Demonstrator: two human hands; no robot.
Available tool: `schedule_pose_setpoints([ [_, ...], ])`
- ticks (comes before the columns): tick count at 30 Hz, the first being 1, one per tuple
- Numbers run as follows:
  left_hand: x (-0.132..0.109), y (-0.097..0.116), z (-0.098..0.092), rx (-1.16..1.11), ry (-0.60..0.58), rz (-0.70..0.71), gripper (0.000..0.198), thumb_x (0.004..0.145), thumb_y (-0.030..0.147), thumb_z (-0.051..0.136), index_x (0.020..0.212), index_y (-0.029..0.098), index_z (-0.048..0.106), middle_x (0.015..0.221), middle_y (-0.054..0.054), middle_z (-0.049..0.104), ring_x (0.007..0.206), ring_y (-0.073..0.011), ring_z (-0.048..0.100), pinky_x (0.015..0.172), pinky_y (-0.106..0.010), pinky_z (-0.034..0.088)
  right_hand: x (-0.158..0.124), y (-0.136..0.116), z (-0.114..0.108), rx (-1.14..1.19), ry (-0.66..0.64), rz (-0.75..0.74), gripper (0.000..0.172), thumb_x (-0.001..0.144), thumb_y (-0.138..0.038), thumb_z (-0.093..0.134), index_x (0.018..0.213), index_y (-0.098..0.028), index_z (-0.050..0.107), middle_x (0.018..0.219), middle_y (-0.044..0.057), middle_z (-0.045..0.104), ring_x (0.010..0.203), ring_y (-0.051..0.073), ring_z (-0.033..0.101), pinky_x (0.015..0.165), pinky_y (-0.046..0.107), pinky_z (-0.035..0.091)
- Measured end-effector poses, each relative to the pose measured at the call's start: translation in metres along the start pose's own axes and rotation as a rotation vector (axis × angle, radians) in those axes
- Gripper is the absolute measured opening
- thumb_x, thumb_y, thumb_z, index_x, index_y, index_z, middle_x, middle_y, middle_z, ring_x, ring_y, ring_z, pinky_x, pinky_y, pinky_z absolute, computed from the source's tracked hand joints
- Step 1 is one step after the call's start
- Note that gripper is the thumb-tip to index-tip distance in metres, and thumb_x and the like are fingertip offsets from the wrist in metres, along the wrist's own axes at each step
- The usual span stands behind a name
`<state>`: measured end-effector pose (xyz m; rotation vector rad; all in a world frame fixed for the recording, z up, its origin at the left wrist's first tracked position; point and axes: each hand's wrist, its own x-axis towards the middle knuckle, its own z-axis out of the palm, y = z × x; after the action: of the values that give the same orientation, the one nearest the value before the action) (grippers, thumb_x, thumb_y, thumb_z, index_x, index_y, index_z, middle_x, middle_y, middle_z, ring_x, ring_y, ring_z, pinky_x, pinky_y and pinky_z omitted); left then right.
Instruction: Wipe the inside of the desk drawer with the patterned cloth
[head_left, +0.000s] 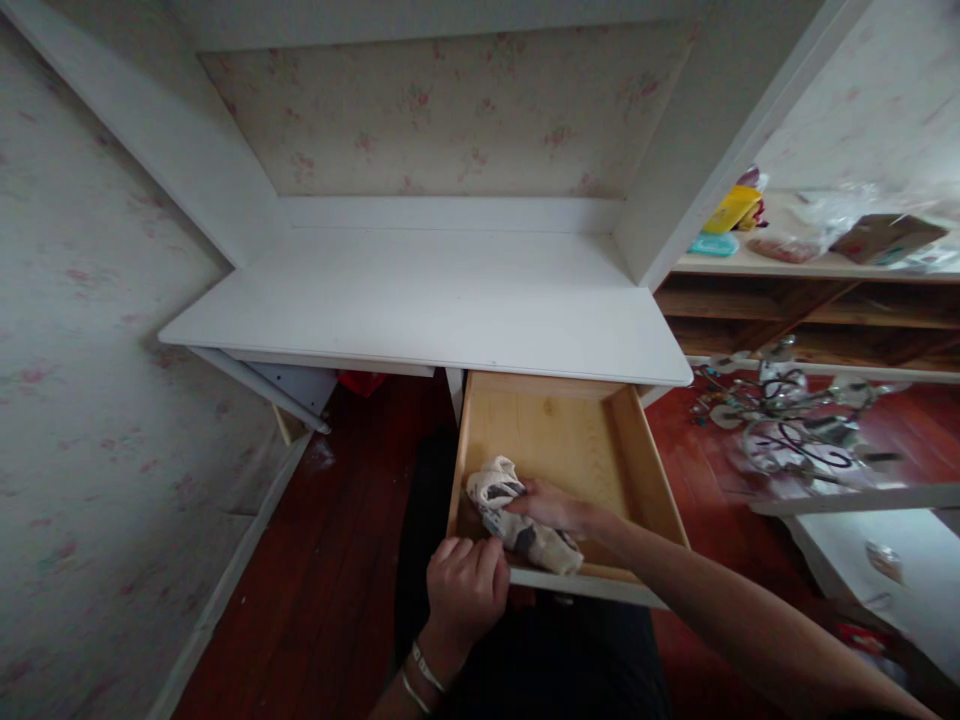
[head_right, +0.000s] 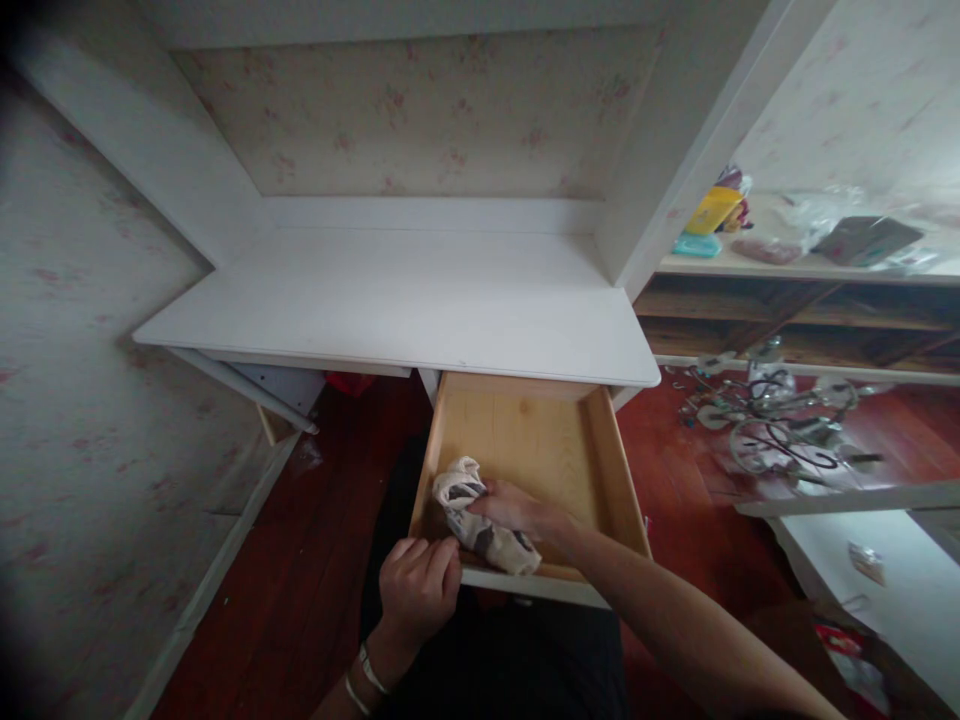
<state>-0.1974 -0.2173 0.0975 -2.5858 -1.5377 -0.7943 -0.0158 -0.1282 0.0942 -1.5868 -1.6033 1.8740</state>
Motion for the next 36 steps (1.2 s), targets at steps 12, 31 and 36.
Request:
schedule_pose_setpoints([
  [12,-0.002,0.001,0.000,-0.038,0.020,-0.020,0.007,0.086,0.020,0.052,0.089,0.021,0.058,0.062,0.000,0.058,0.059,-0.0171,0.053,0.062,-0.037,0.032,0.007,-0.040,0.003,-0.113,0.375,-0.064,0.028,0.082,-0.033,0.056,0.105,-0.018,0.059,0.095,0.006,0.070,0.089,0.023,0.064,0.078,0.031,0.048],
  [31,-0.006,0.009,-0.009,-0.090,-0.089,-0.157,0.011,0.085,0.012,0.051,0.084,0.022,0.056,0.065,0.002,0.058,0.065,-0.0165,0.054,0.071,-0.036,0.036,0.108,-0.100,-0.026,-1.151,0.376,-0.491,0.051,0.086,-0.007,0.040,0.135,-0.019,0.047,0.150,0.009,0.038,0.143,0.023,0.022,0.114,0.046,0.024],
  [36,-0.005,0.008,-0.009,-0.089,-0.082,-0.150,0.012,0.086,0.012,0.049,0.087,0.022,0.056,0.066,0.001,0.058,0.066,-0.0168,0.055,0.070,-0.036,0.038,0.121,-0.111,-0.034,-1.149,0.310,-0.429,0.055,0.082,-0.012,0.047,0.137,-0.016,0.044,0.150,0.011,0.038,0.142,0.024,0.025,0.114,0.046,0.023],
])
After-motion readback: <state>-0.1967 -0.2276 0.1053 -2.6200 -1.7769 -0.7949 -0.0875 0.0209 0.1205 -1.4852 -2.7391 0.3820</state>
